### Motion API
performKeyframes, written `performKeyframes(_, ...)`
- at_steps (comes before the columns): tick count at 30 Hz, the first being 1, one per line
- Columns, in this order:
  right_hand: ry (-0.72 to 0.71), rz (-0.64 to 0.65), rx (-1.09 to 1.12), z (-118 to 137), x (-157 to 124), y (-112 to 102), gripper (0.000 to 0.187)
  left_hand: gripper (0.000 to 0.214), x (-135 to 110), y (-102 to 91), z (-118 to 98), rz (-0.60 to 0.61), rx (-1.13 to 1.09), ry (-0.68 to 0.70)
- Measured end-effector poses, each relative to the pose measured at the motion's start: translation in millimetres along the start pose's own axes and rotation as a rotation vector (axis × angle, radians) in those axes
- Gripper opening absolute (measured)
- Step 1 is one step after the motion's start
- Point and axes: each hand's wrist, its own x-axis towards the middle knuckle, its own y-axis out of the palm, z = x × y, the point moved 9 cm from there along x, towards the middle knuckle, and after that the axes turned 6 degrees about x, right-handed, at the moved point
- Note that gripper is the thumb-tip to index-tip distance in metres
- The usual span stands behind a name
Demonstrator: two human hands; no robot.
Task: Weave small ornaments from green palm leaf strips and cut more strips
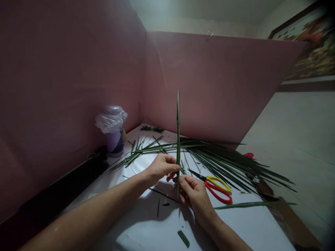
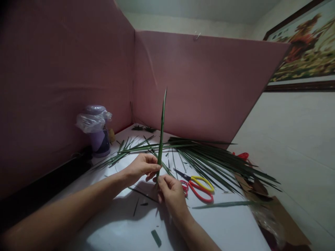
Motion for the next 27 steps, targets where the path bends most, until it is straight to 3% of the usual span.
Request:
performKeyframes(7,-0.162,-0.234,0.012,11,2,-29,0.025,0.019,-1,9.7,16,0.113,0.018,-0.099)
performKeyframes(18,-0.052,-0.278,0.32,11,12,-41,0.025,0.022,-20,39.1,33,0.38,0.056,-0.285)
performKeyframes(27,-0.071,-0.354,0.306,15,12,-50,0.028,0.023,-25,43.0,39,0.459,0.04,-0.361)
